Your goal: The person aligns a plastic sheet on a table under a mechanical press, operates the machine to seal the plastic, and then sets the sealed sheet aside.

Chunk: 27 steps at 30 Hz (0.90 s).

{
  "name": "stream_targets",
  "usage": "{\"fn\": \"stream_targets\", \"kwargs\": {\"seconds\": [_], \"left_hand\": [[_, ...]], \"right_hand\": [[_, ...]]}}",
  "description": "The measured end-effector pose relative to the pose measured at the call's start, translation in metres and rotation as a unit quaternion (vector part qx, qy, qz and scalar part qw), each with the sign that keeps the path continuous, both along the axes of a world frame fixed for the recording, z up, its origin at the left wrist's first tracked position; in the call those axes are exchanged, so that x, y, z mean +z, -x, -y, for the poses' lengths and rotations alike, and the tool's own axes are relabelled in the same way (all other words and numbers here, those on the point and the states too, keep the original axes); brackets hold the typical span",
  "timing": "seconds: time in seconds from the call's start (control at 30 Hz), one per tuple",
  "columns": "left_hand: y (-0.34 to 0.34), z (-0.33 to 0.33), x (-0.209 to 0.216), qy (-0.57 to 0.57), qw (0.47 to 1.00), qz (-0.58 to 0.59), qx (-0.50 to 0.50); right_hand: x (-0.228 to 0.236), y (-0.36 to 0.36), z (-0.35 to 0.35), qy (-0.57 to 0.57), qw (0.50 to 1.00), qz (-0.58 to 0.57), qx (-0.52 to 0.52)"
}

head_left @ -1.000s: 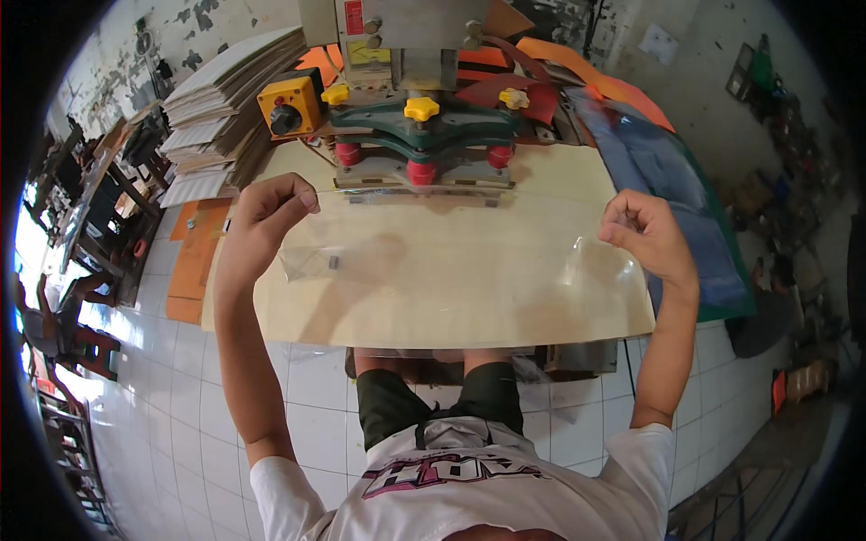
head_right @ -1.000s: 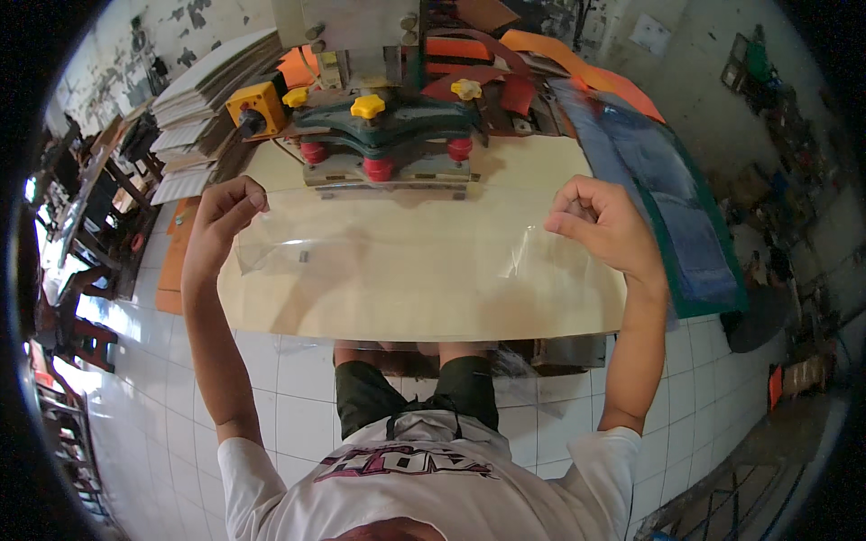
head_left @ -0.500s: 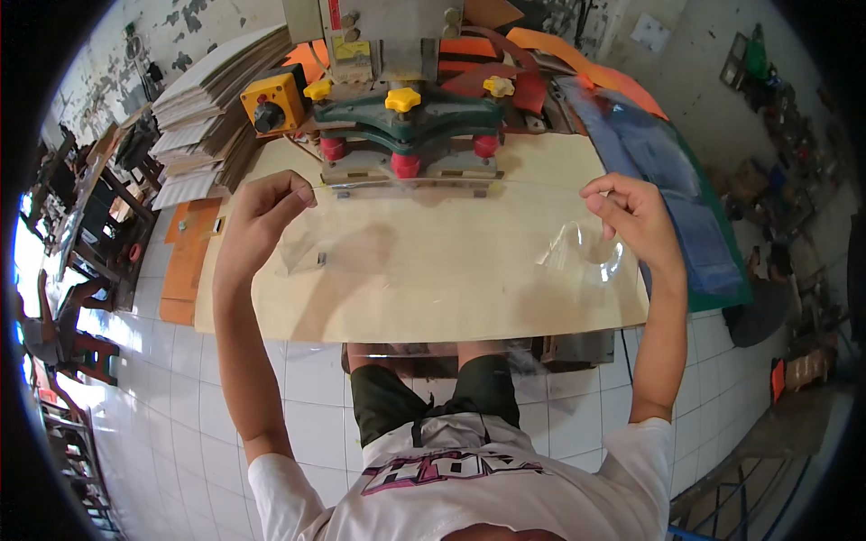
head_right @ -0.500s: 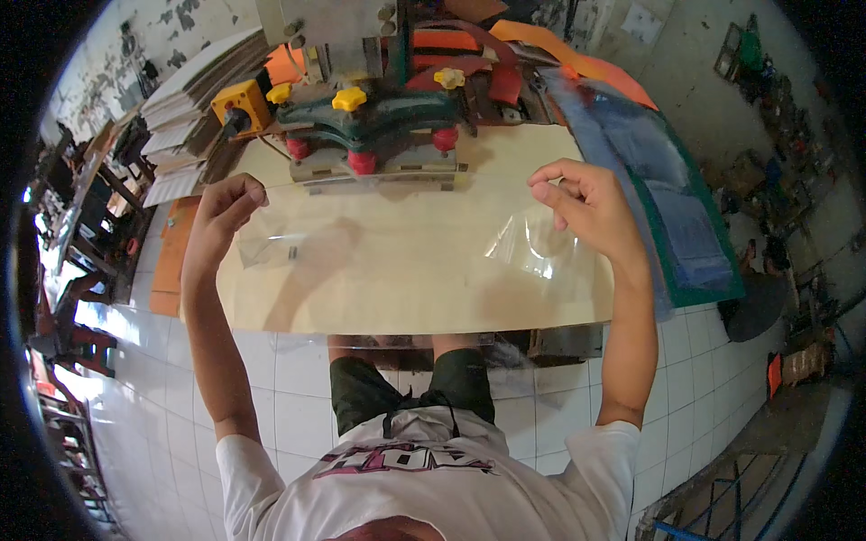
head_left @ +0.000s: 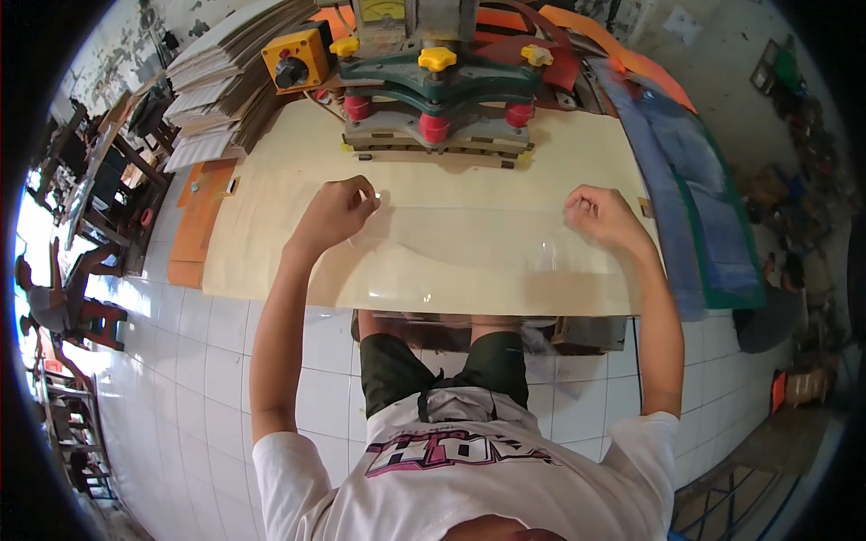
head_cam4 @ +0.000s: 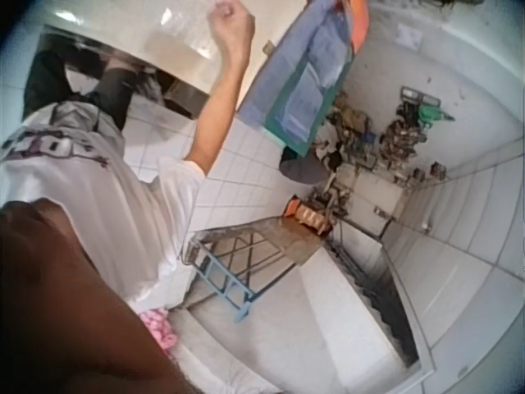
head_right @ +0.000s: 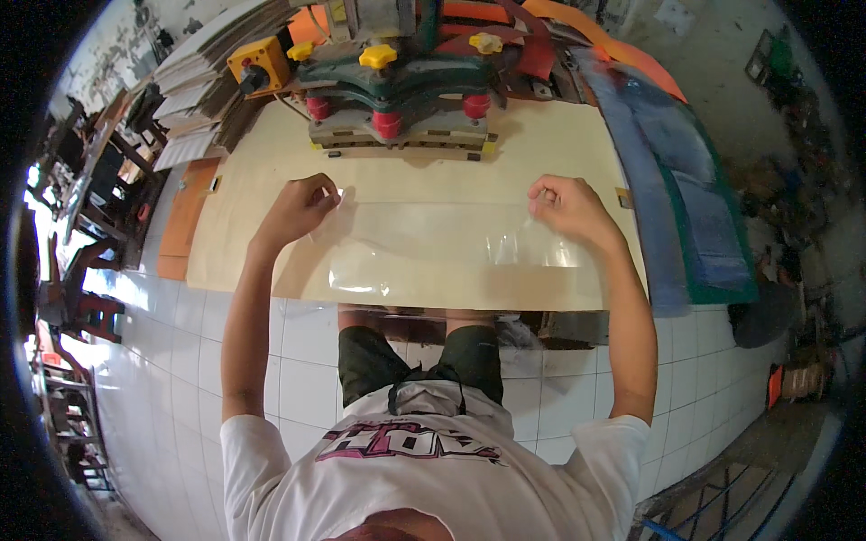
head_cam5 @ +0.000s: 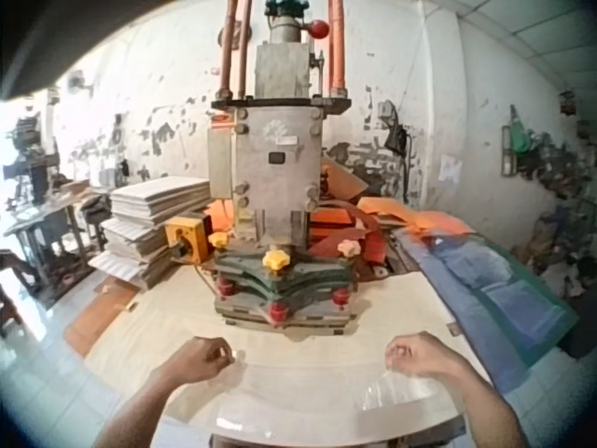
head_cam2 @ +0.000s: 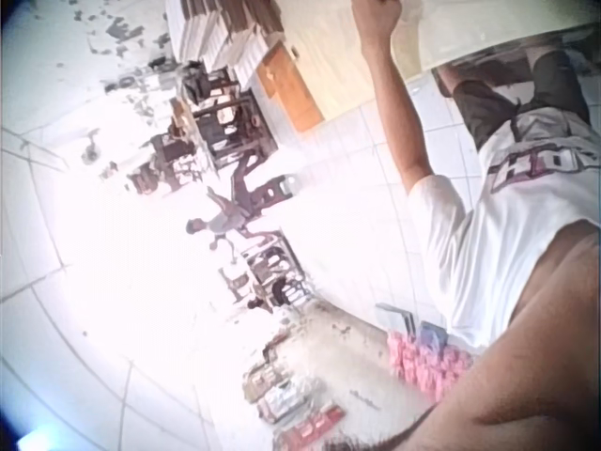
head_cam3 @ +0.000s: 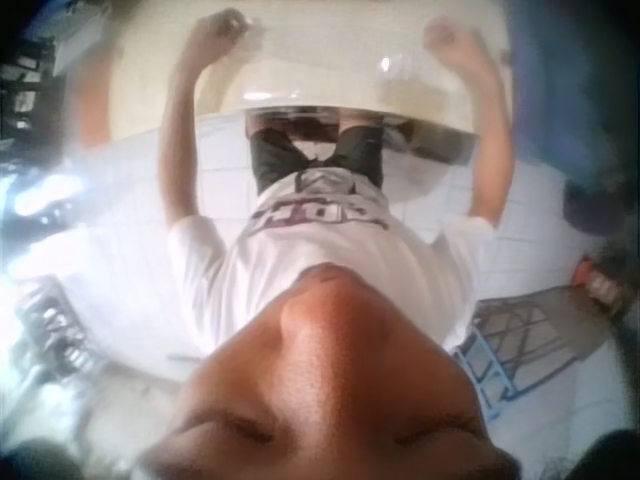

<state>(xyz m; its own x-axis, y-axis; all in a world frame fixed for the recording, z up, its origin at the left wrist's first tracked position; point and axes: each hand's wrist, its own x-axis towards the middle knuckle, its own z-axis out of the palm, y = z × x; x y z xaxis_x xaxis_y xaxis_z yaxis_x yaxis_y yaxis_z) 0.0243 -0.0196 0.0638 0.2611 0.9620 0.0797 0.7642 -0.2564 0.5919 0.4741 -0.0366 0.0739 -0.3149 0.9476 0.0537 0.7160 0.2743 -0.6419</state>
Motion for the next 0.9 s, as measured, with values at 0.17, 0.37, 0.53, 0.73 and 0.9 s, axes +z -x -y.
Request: {"fn": "stream_targets", "kwargs": {"seconds": [0.17,0.37,0.53,0.73,0.9], "left_hand": [[0.002,0.014,-0.001,-0.064,0.995,0.067,-0.040],[0.014,0.047,-0.011,-0.251,0.949,-0.013,-0.188],[0.014,0.092,-0.026,-0.402,0.886,-0.038,-0.228],[-0.006,0.165,-0.054,-0.436,0.853,-0.055,-0.283],[-0.017,0.178,-0.090,-0.379,0.876,-0.228,-0.193]], "right_hand": [[-0.002,0.015,0.020,-0.101,0.992,0.076,0.013],[-0.015,0.001,0.047,-0.168,0.952,0.234,0.101],[-0.027,-0.001,0.081,-0.110,0.972,0.196,0.066],[-0.019,0.004,0.117,-0.075,0.952,0.282,0.092],[-0.021,-0.001,0.115,-0.045,0.955,0.280,0.093]]}}
